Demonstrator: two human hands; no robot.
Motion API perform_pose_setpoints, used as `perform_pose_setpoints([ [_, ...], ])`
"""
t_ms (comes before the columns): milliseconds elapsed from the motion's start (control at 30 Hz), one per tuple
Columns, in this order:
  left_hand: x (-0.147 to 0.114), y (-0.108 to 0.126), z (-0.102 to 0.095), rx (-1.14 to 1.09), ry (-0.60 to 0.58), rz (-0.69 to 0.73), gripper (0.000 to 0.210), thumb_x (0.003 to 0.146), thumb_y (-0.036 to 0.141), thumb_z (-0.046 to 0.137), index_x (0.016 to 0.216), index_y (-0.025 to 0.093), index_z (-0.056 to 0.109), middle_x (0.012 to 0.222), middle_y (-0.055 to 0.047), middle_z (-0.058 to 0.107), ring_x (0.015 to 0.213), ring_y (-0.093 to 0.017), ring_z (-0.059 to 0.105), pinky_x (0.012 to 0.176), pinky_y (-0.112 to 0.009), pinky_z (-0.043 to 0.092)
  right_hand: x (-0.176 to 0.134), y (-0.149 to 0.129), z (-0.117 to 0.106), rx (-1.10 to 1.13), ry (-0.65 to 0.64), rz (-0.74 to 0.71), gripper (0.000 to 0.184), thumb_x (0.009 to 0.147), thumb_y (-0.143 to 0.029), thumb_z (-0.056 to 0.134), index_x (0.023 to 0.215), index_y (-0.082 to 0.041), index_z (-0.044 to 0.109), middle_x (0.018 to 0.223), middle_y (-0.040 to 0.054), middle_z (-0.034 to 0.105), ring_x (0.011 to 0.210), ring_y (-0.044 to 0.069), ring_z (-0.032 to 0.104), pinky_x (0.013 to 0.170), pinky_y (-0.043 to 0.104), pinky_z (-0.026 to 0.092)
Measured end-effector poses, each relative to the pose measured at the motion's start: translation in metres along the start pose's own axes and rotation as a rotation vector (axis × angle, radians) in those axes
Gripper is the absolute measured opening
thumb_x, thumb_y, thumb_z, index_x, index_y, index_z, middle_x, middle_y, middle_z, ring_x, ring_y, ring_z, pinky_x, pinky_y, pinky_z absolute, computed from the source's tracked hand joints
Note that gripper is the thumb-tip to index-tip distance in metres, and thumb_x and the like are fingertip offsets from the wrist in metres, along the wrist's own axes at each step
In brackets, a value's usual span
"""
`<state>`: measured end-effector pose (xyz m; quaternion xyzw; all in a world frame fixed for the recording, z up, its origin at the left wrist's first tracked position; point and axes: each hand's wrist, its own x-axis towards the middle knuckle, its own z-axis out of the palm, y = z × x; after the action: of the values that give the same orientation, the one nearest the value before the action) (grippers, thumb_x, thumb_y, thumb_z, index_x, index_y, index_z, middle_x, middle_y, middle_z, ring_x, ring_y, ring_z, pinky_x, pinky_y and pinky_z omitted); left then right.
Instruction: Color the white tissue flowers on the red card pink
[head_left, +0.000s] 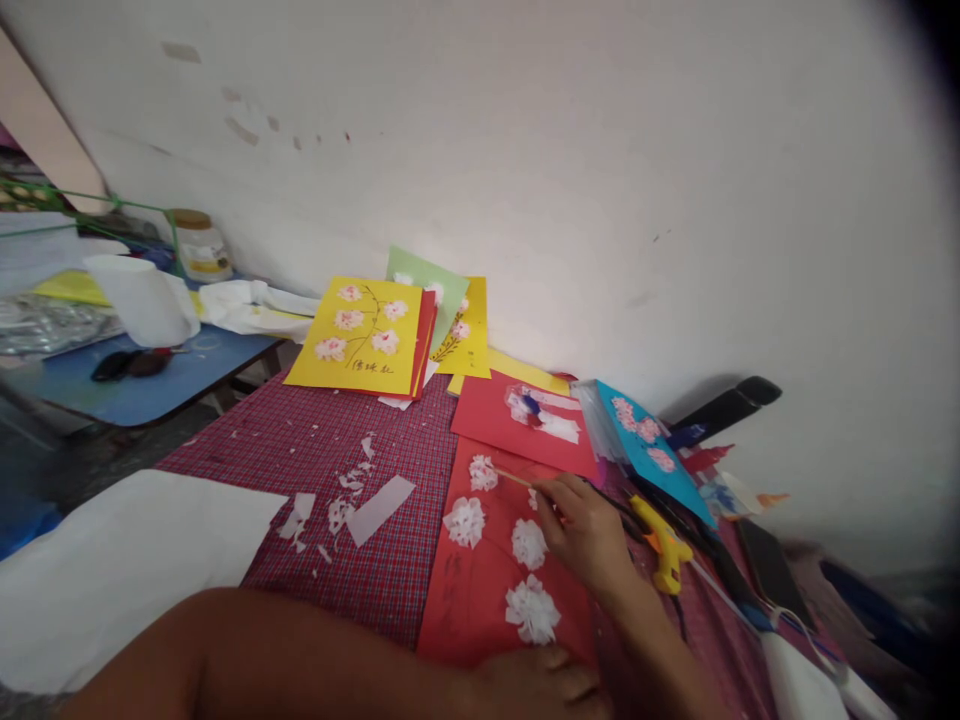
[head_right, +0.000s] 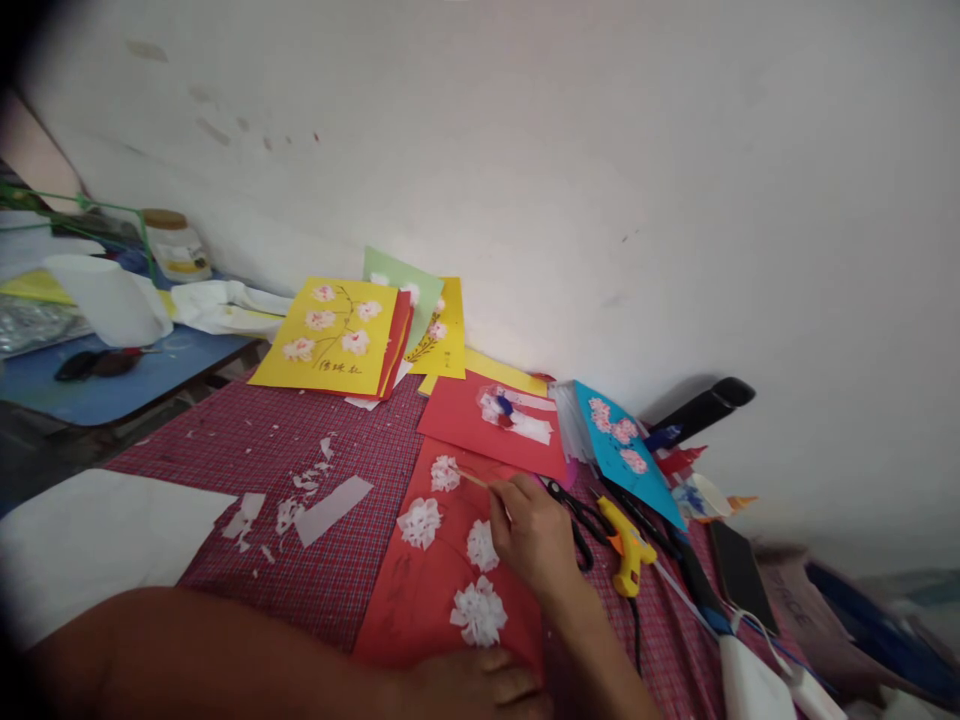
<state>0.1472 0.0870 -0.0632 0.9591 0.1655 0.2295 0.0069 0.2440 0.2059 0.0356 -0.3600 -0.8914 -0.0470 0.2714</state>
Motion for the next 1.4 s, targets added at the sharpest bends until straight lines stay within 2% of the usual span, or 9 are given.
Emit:
perform_pose_setpoints([
  [267,0.001,0.0,-0.003,0.015,-0.009,0.006,0.031,0.103,0.03,0.052,0.12,0.01,0.069,0.111,-0.009,0.076,0.099,-0.016,0.072,0.083,-0.027,0.052,-0.002,-0.001,-0.005,-0.03,-0.021,-0.001,0.019,0.1,-0.019,0.056,0.101,-0.02,0.075,0.086,0.0072,0.072,0.078,0.02,0.071,0.072,0.028,0.053],
  [500,0.001,0.0,-0.002,-0.002,-0.028,-0.009,0.035,0.103,0.032,0.051,0.124,0.008,0.067,0.114,-0.008,0.076,0.101,-0.017,0.072,0.085,-0.027,0.052,-0.001,-0.006,-0.014,0.012,-0.011,-0.01,0.02,0.1,-0.018,0.055,0.103,-0.021,0.074,0.088,0.0074,0.073,0.077,0.019,0.071,0.071,0.029,0.054],
  [733,0.002,0.001,0.004,0.03,0.015,-0.014,0.03,0.102,0.029,0.053,0.118,0.008,0.068,0.106,-0.007,0.076,0.095,-0.016,0.071,0.081,-0.028,0.051,0.001,-0.01,-0.007,0.016,-0.047,-0.027,0.019,0.1,-0.017,0.055,0.103,-0.02,0.073,0.084,0.0063,0.072,0.074,0.019,0.07,0.068,0.029,0.053],
  [900,0.001,0.0,0.004,0.046,0.009,-0.006,0.032,0.102,0.03,0.053,0.12,0.01,0.069,0.108,-0.005,0.076,0.097,-0.015,0.072,0.082,-0.027,0.05,0.001,-0.008,-0.009,0.038,-0.049,-0.023,0.018,0.101,-0.018,0.056,0.103,-0.021,0.073,0.086,0.0066,0.073,0.076,0.019,0.071,0.07,0.029,0.054],
  [1133,0.001,0.0,0.006,0.022,0.015,-0.005,0.033,0.102,0.031,0.053,0.12,0.008,0.068,0.106,-0.008,0.076,0.098,-0.017,0.072,0.082,-0.028,0.052,-0.002,-0.005,-0.008,0.048,-0.026,-0.007,0.018,0.1,-0.018,0.056,0.104,-0.021,0.073,0.087,0.0071,0.073,0.077,0.02,0.071,0.072,0.03,0.055],
  [1400,0.002,0.0,-0.002,0.048,0.022,-0.004,0.034,0.104,0.031,0.05,0.121,0.009,0.069,0.112,-0.006,0.077,0.098,-0.015,0.071,0.082,-0.026,0.051,-0.002,-0.005,-0.011,0.046,-0.051,0.003,0.019,0.101,-0.019,0.056,0.104,-0.021,0.075,0.087,0.0067,0.073,0.076,0.019,0.072,0.071,0.029,0.054],
])
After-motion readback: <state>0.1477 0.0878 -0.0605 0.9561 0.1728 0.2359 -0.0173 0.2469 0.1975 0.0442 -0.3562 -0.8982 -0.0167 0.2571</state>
